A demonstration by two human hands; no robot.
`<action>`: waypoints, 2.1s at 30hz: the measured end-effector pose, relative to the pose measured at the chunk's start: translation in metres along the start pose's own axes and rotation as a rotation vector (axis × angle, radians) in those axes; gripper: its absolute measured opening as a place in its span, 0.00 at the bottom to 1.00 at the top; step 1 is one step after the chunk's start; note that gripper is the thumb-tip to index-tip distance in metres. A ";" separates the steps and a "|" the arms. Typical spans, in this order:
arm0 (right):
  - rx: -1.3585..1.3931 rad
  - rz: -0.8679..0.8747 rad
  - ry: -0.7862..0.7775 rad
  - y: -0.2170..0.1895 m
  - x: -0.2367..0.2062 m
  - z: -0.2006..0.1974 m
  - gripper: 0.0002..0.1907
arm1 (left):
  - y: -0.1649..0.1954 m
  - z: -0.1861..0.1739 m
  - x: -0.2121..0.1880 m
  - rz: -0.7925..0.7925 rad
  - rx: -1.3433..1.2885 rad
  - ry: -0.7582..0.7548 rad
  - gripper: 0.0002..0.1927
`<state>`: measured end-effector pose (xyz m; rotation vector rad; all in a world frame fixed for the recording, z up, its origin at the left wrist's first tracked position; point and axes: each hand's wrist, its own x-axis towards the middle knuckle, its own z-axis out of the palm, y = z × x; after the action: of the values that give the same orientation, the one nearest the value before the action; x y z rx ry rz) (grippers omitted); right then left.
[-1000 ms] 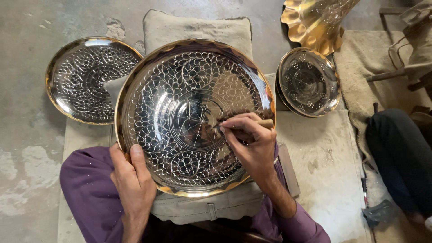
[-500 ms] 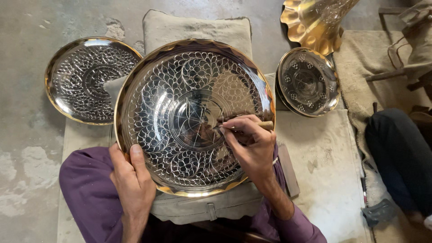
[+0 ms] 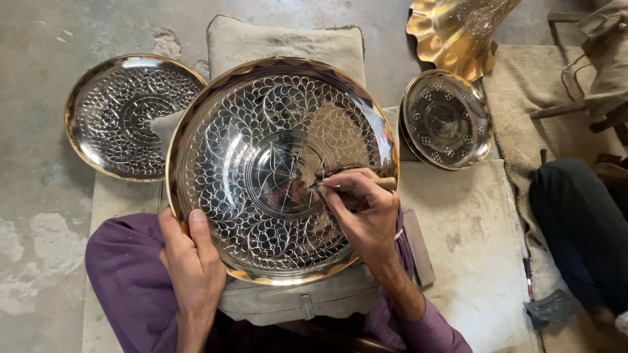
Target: The person sits on the floor with a large decorated brass tray resting on a lap cushion and engraves ornamental patterns into its surface using a small chisel, tapping it with a wooden mallet. They rotate and reposition the tray between sections and continue chasing new pattern areas across the surface.
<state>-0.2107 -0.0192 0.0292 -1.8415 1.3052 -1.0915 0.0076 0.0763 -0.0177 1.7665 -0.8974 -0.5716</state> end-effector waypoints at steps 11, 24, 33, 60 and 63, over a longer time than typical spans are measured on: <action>-0.019 0.004 -0.005 0.006 -0.002 0.001 0.05 | 0.000 0.000 0.000 -0.023 0.016 -0.004 0.14; -0.006 -0.050 -0.047 0.000 -0.006 -0.002 0.07 | 0.003 0.000 0.001 -0.005 0.010 0.005 0.14; -0.057 -0.055 -0.046 0.003 -0.006 -0.002 0.06 | -0.004 0.000 0.001 -0.009 0.008 -0.013 0.13; -0.012 -0.060 -0.073 0.003 -0.008 -0.004 0.06 | -0.005 0.000 0.000 0.062 0.011 0.012 0.14; -0.013 -0.034 -0.072 0.005 -0.008 -0.003 0.06 | -0.007 0.001 0.002 -0.032 0.019 -0.021 0.15</action>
<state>-0.2165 -0.0127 0.0245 -1.9012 1.2463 -1.0275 0.0104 0.0757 -0.0240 1.7973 -0.8931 -0.6050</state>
